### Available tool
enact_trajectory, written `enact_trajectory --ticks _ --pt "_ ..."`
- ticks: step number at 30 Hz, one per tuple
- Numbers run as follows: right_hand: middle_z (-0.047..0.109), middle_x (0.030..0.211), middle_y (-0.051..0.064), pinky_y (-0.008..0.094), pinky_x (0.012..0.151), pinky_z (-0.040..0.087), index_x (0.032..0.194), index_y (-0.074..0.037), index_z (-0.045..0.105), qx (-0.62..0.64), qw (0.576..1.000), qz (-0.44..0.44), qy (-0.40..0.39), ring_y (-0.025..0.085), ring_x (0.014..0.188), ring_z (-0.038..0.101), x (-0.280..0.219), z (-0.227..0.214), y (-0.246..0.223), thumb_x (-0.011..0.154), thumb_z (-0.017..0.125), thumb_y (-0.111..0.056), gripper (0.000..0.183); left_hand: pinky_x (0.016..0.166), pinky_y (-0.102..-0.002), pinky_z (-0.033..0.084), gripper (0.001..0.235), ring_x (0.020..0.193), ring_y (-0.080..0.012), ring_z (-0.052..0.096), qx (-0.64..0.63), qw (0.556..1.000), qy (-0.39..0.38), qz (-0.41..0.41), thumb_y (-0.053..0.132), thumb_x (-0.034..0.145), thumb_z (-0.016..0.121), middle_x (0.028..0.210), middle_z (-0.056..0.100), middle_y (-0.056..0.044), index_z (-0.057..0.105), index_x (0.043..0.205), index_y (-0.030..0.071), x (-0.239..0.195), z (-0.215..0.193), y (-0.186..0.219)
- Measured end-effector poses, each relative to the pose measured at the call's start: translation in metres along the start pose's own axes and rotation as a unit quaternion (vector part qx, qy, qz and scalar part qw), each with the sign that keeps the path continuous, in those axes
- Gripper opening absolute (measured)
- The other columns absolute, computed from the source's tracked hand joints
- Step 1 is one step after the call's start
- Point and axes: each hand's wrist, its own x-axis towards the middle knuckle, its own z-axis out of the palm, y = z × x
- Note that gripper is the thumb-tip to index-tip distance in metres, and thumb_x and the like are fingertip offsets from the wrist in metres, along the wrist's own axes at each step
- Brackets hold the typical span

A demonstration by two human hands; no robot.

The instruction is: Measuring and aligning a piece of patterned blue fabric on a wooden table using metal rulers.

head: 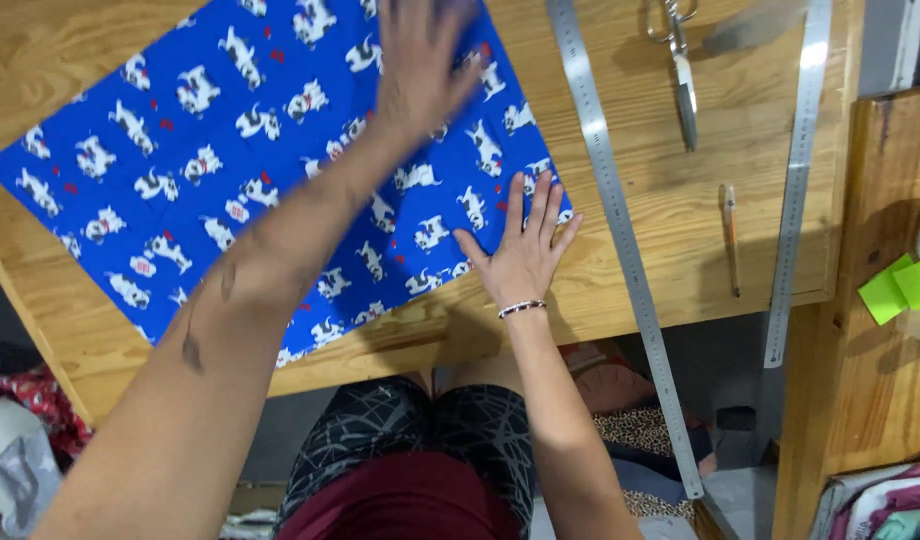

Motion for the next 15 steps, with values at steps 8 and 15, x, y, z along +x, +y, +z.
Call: enact_trajectory --ticks 8,15 --pt "0.004 0.171 0.012 0.065 0.120 -0.009 0.164 -0.024 0.015 -0.017 1.000 -0.008 0.017 0.031 0.157 0.001 -0.005 0.016 0.007 0.084 0.057 -0.067 0.100 0.120 -0.057 0.017 0.046 0.149 -0.0339 0.032 -0.126 0.984 -0.086 0.091 0.031 0.105 0.052 0.159 0.038 -0.017 0.054 0.147 0.013 -0.145 -0.052 0.091" --pt "0.009 0.168 0.022 0.067 0.119 -0.001 0.164 -0.018 0.016 -0.027 0.999 -0.035 -0.005 0.040 0.156 0.007 -0.003 -0.007 -0.003 0.087 0.062 -0.078 0.108 0.120 -0.059 0.012 0.056 0.151 -0.0328 0.027 -0.036 0.994 -0.094 0.048 0.046 0.106 0.047 0.163 0.032 -0.016 0.045 0.156 0.020 -0.208 -0.105 0.039"
